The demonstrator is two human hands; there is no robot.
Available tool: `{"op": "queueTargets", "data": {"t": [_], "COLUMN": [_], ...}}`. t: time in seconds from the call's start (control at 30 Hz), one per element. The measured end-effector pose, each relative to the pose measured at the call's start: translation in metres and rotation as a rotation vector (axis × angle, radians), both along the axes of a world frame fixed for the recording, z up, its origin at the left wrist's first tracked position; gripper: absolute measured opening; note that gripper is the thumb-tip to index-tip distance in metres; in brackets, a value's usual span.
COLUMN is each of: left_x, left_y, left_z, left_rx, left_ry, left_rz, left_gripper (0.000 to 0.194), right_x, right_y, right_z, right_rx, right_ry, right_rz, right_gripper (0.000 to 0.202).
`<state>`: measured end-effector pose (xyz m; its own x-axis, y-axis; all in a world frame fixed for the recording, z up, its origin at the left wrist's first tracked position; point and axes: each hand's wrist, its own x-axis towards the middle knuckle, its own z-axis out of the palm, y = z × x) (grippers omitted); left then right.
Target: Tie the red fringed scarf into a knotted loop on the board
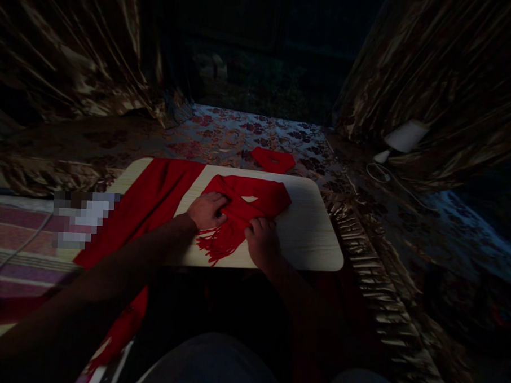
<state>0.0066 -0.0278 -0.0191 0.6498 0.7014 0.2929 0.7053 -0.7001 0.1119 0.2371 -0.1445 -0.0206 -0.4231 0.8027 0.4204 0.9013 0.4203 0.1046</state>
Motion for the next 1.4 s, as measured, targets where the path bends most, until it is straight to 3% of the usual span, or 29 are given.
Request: {"op": "queueTargets", "data": {"t": [0.47, 0.63, 0.7, 0.77, 0.83, 0.9, 1.03, 1.23, 1.4], "left_x": [0.001, 0.001, 0.001, 0.000, 0.000, 0.000, -0.003, -0.007, -0.010], "left_y": [0.002, 0.002, 0.002, 0.002, 0.003, 0.004, 0.007, 0.012, 0.018], "left_z": [-0.002, -0.004, -0.006, -0.007, -0.010, -0.012, -0.015, -0.020, -0.026], "left_rx": [0.047, 0.079, 0.086, 0.089, 0.085, 0.075, 0.052, 0.039, -0.010], "left_ry": [0.009, 0.004, -0.008, -0.018, -0.025, -0.043, -0.100, -0.105, -0.040], "left_rz": [-0.002, -0.006, -0.007, -0.008, 0.001, 0.034, 0.097, -0.009, -0.035], "left_gripper": [0.033, 0.033, 0.033, 0.033, 0.034, 0.035, 0.040, 0.061, 0.066], "right_x": [0.022, 0.026, 0.030, 0.037, 0.043, 0.046, 0.042, 0.045, 0.047], "right_y": [-0.018, -0.018, -0.012, -0.003, 0.007, 0.014, 0.017, 0.019, 0.030], "right_z": [0.010, 0.005, 0.003, 0.002, 0.001, -0.001, -0.002, 0.005, 0.008], "right_rx": [-0.024, -0.071, -0.042, -0.036, -0.134, -0.299, -0.499, -0.293, -0.305], "right_ry": [0.047, 0.259, 0.398, 0.533, 0.662, 0.777, 0.878, 0.595, 0.419], "right_rz": [-0.019, 0.023, -0.032, -0.175, -0.336, -0.395, -0.222, -0.133, 0.035], "right_gripper": [0.014, 0.029, 0.043, 0.050, 0.047, 0.039, 0.025, 0.027, 0.034]}}
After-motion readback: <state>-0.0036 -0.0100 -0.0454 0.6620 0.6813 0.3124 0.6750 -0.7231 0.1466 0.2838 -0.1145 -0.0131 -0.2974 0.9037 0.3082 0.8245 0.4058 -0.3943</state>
